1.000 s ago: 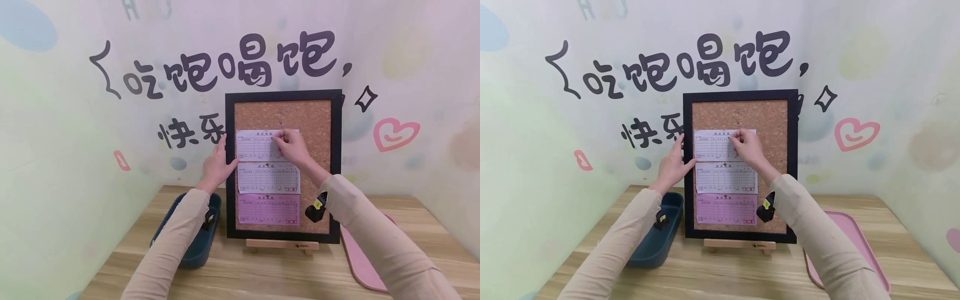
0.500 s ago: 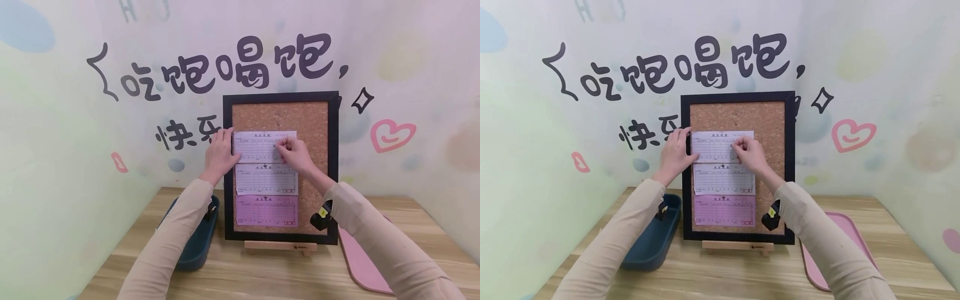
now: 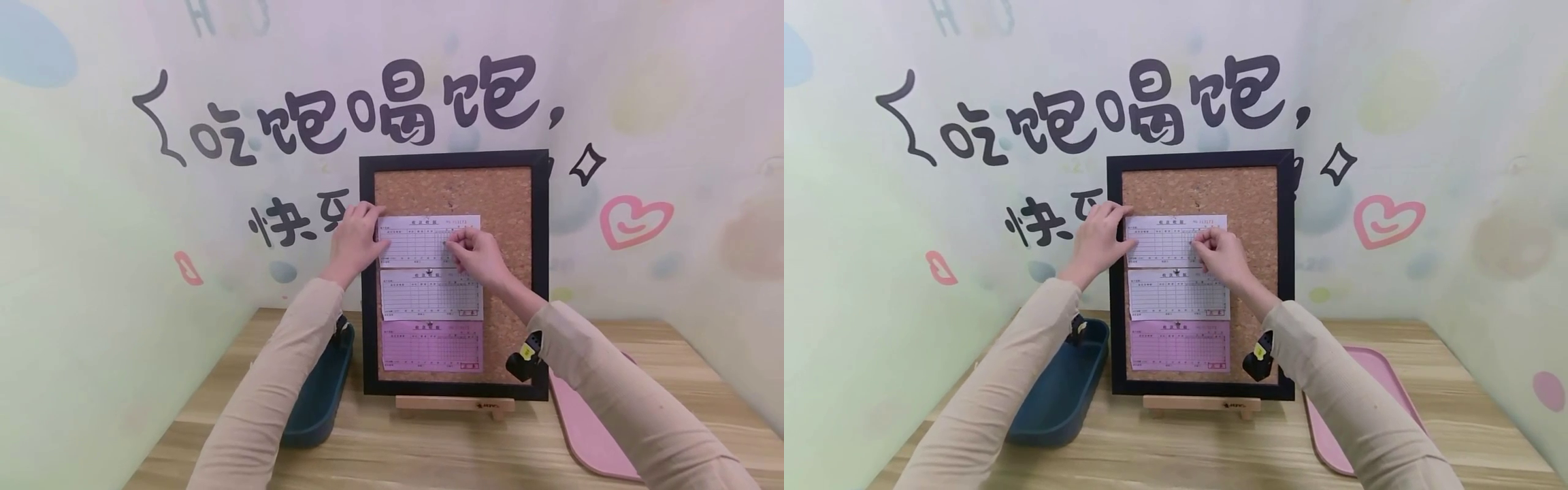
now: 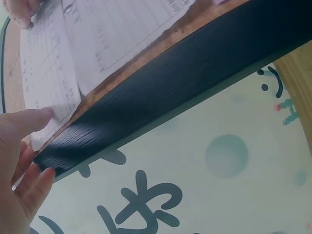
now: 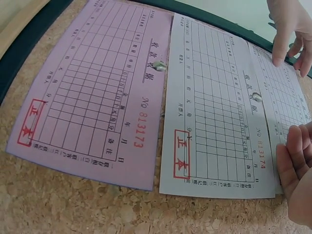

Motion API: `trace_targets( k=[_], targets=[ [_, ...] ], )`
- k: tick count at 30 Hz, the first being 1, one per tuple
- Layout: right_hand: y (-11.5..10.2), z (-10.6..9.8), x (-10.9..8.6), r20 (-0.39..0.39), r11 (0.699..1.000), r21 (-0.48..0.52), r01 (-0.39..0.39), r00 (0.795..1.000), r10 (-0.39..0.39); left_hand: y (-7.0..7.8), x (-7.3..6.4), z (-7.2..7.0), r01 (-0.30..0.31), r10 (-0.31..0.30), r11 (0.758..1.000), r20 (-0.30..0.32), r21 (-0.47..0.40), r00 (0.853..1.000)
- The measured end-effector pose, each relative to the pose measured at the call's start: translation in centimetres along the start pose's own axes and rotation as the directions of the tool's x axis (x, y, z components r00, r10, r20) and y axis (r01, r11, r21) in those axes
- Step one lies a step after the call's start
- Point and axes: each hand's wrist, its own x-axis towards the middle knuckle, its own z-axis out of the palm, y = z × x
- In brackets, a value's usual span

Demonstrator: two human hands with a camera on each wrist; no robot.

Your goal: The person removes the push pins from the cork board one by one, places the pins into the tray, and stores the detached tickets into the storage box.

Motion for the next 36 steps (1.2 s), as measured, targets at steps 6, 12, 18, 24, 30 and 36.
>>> trace_targets(
  k=[6, 12, 18, 24, 30, 36],
  targets=[
    [0.08, 0.1, 0.08, -0.007, 1.0, 0.012, -0.004, 1.0, 0.004, 0.04, 0.41, -0.22, 0.042, -0.041, 0.999, 0.058, -0.028, 0.998],
    [-0.44, 0.03, -0.14, 0.004, 1.0, 0.006, -0.001, 1.0, 0.001, 0.08, 0.49, -0.48, 0.057, -0.052, 0.996, 0.069, -0.065, 0.996],
    [0.02, 0.03, 0.08, 0.007, 1.0, -0.011, -0.01, 1.0, 0.01, 0.08, 0.64, -0.52, 0.056, -0.051, 0.996, 0.07, -0.068, 0.996],
    [0.07, 0.04, 0.02, 0.014, 1.0, -0.005, -0.023, 1.0, 0.023, 0.05, 0.74, -0.32, 0.038, -0.034, 0.996, 0.046, -0.085, 0.998],
    [-0.06, 0.14, -0.05, 0.013, 1.0, 0.002, -0.021, 1.0, 0.021, -0.2, 0.68, -0.4, 0.062, -0.053, 0.99, 0.074, -0.128, 0.996],
    [0.28, 0.04, -0.16, 0.016, 1.0, 0.001, -0.013, 1.0, 0.013, -0.36, 0.45, -0.66, 0.046, -0.036, 0.988, 0.073, -0.147, 0.997]
  ],
)
